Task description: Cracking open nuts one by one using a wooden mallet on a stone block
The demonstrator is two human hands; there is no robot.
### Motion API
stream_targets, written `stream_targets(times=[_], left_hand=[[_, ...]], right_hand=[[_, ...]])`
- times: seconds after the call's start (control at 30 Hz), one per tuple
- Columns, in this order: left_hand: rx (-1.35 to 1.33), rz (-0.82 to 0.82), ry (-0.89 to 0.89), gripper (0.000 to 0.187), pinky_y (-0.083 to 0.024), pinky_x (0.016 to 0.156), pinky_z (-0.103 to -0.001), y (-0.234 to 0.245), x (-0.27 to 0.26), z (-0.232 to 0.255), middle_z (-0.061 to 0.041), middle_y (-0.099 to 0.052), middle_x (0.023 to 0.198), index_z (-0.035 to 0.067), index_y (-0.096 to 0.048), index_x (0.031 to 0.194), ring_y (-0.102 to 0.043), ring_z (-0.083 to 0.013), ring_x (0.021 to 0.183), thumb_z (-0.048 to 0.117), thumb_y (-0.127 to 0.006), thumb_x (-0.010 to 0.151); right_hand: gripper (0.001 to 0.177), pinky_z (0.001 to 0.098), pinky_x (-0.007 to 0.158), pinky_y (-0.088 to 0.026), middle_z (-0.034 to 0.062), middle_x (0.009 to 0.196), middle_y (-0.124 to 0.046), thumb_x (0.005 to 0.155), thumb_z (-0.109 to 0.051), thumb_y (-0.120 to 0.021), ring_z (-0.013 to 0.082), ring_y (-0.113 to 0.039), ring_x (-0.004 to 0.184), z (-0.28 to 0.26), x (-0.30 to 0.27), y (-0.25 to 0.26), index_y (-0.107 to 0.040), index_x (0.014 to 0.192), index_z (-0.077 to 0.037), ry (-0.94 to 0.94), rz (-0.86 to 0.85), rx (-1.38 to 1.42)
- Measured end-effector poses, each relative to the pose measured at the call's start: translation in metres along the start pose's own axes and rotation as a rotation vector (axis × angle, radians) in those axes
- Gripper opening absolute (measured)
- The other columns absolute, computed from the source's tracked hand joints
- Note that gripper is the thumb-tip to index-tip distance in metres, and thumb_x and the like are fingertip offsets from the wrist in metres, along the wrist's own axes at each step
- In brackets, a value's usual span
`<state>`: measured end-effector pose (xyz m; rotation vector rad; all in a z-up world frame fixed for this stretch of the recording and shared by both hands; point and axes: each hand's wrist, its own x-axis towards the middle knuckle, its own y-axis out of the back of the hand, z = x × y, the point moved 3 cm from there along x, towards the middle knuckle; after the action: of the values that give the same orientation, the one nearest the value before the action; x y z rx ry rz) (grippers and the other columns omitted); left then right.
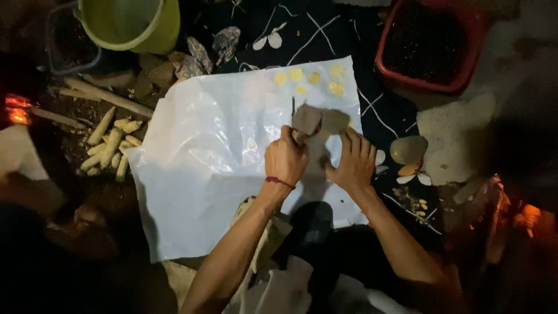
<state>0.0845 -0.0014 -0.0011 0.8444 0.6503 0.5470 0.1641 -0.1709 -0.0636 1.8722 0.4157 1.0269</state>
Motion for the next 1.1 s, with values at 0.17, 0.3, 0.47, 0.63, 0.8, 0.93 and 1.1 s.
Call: stream_targets(times=[0.17,0.3,0.47,0.63,0.8,0.93,1.1], left_hand=[[-0.039,0.120,-0.048,0.027,-0.056,0.067,-0.061,0.012,-0.005,0.014,-0.029,-0.068,0.071,0.009,-0.049,0.100,-0.071,-0.0530,0.075,0.020,-0.067,0.084],[0.100,-0.042,0.084,0.026,-0.060,0.076,-0.058,-0.031,-0.005,-0.016,-0.024,-0.071,0.081,0.009,-0.046,0.113,-0.074,-0.0496,0.084,0.012,-0.055,0.089],[0.016,-0.047,0.068,0.029,-0.058,0.074,-0.060,-0.014,0.007,-0.008,-0.025,-0.071,0.080,0.011,-0.049,0.107,-0.073,-0.0515,0.084,0.023,-0.064,0.085],[-0.046,0.079,0.000,0.028,-0.056,0.073,-0.062,0.014,-0.006,0.017,-0.029,-0.071,0.076,0.009,-0.050,0.102,-0.072,-0.0538,0.080,0.024,-0.067,0.086],[0.125,-0.055,0.086,0.018,-0.059,0.080,-0.057,-0.040,0.000,-0.019,-0.022,-0.072,0.084,0.015,-0.048,0.109,-0.073,-0.0489,0.088,0.023,-0.050,0.092],[0.053,-0.030,0.059,0.022,-0.058,0.075,-0.060,-0.020,0.002,-0.013,-0.024,-0.072,0.078,0.012,-0.049,0.103,-0.073,-0.0515,0.083,0.027,-0.056,0.088],[-0.039,0.070,0.029,0.029,-0.058,0.072,-0.061,0.020,-0.024,0.010,-0.032,-0.069,0.077,0.008,-0.051,0.104,-0.071,-0.0550,0.080,0.022,-0.068,0.085]], right_hand=[[0.070,0.0467,0.084,-0.044,0.0166,0.125,-0.060,0.086,-0.061,-0.065,0.0358,-0.059,0.114,-0.001,0.012,0.002,-0.064,0.123,-0.001,-0.006,0.053,-0.026],[0.074,0.0469,0.086,-0.043,0.0154,0.129,-0.059,0.074,-0.049,-0.077,0.0338,-0.058,0.116,-0.004,0.010,0.006,-0.064,0.130,-0.002,0.001,0.050,-0.008],[0.074,0.0486,0.084,-0.043,0.0163,0.127,-0.059,0.072,-0.044,-0.077,0.0361,-0.057,0.115,-0.001,0.010,0.004,-0.062,0.130,-0.001,-0.005,0.042,0.016],[0.066,0.0484,0.086,-0.044,0.0181,0.125,-0.061,0.080,-0.046,-0.072,0.0381,-0.059,0.116,0.000,0.013,0.004,-0.063,0.125,0.001,-0.009,-0.006,-0.032],[0.069,0.0490,0.089,-0.042,0.0164,0.134,-0.056,0.079,-0.046,-0.072,0.0363,-0.055,0.122,-0.001,0.006,0.001,-0.060,0.129,-0.001,-0.043,-0.009,0.034],[0.075,0.0506,0.090,-0.042,0.0156,0.133,-0.055,0.070,-0.039,-0.080,0.0370,-0.054,0.121,0.000,0.010,0.004,-0.059,0.130,-0.001,-0.029,-0.023,0.019],[0.098,0.0545,0.094,-0.042,0.0211,0.131,-0.056,0.033,-0.026,-0.091,0.0417,-0.052,0.124,0.011,-0.011,-0.016,-0.061,0.121,0.001,-0.035,-0.205,-0.011]])
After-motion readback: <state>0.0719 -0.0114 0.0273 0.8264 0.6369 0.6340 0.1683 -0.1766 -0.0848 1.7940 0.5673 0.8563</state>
